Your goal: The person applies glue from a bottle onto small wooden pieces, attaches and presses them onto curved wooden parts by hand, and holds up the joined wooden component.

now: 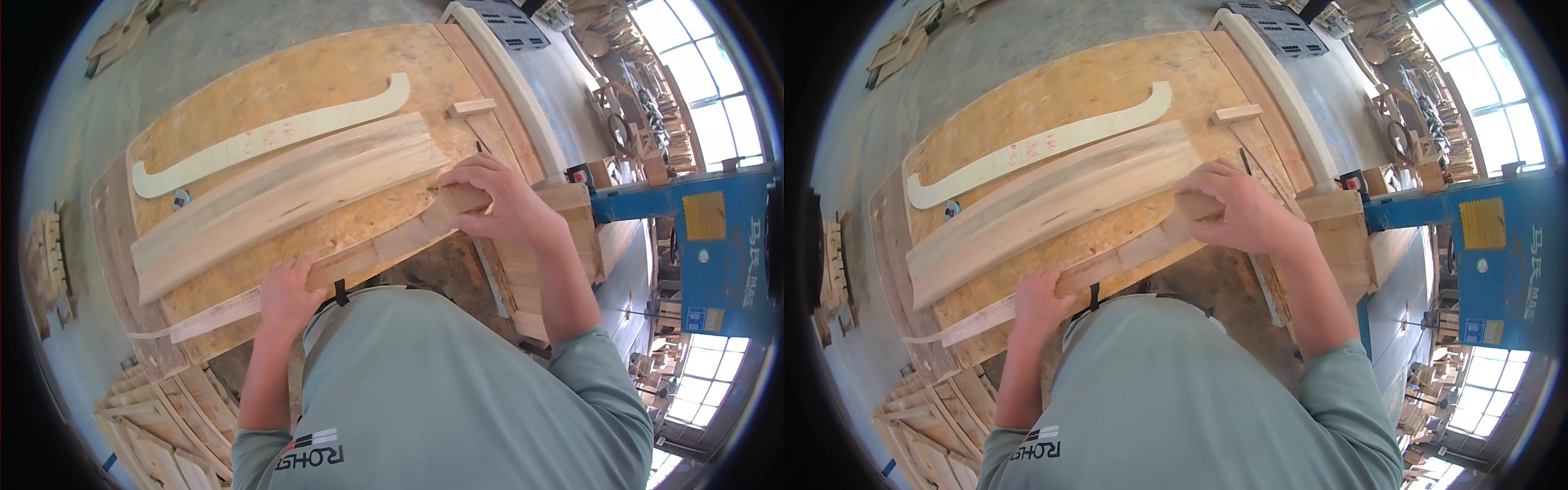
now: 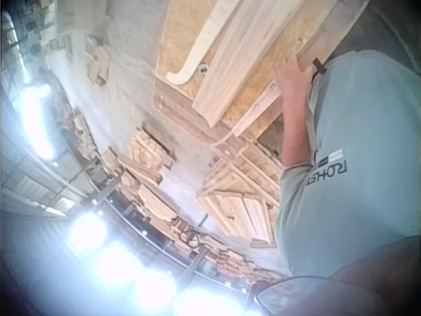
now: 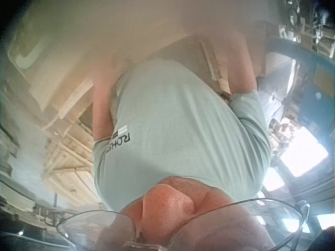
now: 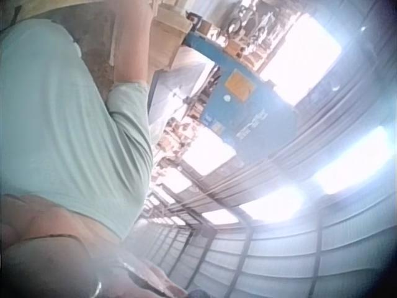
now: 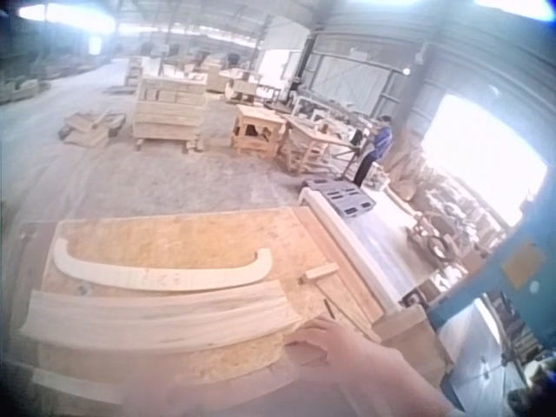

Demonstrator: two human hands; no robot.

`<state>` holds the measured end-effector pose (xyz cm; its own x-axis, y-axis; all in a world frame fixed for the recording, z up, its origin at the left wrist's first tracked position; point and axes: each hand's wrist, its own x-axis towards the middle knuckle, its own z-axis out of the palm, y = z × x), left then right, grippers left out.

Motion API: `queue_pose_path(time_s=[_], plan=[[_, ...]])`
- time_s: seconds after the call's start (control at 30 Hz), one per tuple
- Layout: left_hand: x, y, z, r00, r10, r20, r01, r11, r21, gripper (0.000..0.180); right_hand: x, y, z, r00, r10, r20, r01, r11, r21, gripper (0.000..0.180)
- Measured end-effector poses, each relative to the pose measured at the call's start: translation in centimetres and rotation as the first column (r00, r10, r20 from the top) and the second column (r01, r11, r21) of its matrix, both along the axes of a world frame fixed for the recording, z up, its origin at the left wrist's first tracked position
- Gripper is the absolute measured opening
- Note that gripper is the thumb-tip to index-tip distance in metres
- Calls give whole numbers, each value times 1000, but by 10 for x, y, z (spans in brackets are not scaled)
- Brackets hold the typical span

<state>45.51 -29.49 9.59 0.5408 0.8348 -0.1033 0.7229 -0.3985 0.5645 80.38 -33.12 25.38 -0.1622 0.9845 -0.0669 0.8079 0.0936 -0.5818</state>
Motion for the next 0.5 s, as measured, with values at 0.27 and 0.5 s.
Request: queue_pose_path(time_s=[0.27, 0.5], plan=[[3, 17, -20, 981, -193, -38, 183, 968, -172, 44, 34, 16, -97, 963, -236, -132, 198, 948, -249, 50], [10, 22, -52, 939, -251, -235, 156, 920, -359, 32, 30, 9, -217, 805, -567, -178, 416, 752, -512, 66]])
